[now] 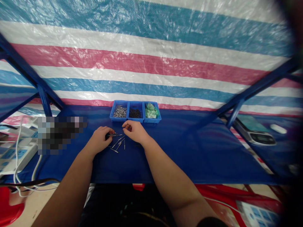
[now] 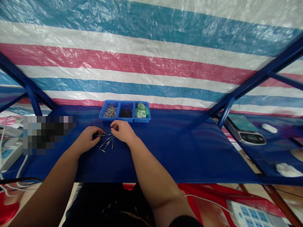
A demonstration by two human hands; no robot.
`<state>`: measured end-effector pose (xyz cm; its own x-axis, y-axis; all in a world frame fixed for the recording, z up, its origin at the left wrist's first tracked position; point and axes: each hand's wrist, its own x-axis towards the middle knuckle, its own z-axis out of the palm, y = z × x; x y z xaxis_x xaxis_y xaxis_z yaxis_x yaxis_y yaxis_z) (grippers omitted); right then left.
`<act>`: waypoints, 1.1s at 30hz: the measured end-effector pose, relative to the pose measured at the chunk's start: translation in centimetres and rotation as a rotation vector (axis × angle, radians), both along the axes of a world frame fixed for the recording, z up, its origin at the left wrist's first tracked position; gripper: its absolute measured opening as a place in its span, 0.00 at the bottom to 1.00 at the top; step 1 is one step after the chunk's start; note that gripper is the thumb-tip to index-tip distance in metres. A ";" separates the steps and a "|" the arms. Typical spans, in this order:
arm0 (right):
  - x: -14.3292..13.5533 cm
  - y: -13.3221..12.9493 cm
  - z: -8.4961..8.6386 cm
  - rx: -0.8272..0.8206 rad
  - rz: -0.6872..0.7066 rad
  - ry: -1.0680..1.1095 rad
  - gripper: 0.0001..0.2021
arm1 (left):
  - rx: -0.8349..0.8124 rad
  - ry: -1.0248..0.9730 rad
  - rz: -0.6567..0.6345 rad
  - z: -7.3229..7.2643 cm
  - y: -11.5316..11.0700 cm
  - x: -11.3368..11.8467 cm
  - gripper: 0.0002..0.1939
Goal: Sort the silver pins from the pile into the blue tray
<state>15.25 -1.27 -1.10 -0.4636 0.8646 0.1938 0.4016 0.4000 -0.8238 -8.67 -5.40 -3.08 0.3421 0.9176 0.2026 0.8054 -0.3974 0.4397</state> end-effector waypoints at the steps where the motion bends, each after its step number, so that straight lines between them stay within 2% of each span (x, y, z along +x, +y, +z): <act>1: 0.1 -0.1 0.2 0.035 0.035 -0.070 0.08 | -0.002 -0.003 0.009 -0.1 0.1 0.0 0.10; 4: 0.3 -0.3 0.3 0.118 0.140 -0.226 0.10 | -0.012 -0.016 0.028 -0.3 0.2 0.1 0.10; 6: 0.1 -0.4 0.1 0.156 0.155 -0.275 0.10 | -0.023 -0.032 0.034 -0.2 0.2 0.2 0.10; 13: -1.1 -0.8 -0.1 0.212 0.086 -0.162 0.11 | 0.040 -0.156 0.080 0.6 -0.4 1.0 0.09; 19: -1.2 -0.6 -0.1 0.083 0.078 0.047 0.03 | 0.062 -0.270 0.135 0.8 -0.5 1.3 0.11; 23: -1.4 -0.4 -0.9 -0.090 0.112 0.240 0.06 | 0.058 -0.345 0.170 1.0 -0.7 1.5 0.11; 27: -1.7 -0.2 -1.3 -0.274 0.150 0.387 0.07 | 0.033 -0.339 0.177 1.0 -0.8 1.5 0.12; 30: -1.8 -0.2 -1.3 -0.324 0.168 0.390 0.05 | 0.023 -0.314 0.136 0.9 -0.6 1.4 0.12; 33: -1.7 -0.3 -1.1 -0.324 0.161 0.412 0.08 | 0.030 -0.296 0.120 0.8 -0.6 1.4 0.11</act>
<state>13.57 -1.56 -2.15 -0.5366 0.8347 0.1233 -0.0260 0.1297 -0.9912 -7.31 -6.01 -2.27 0.1535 0.9401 0.3044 0.6862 -0.3231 0.6518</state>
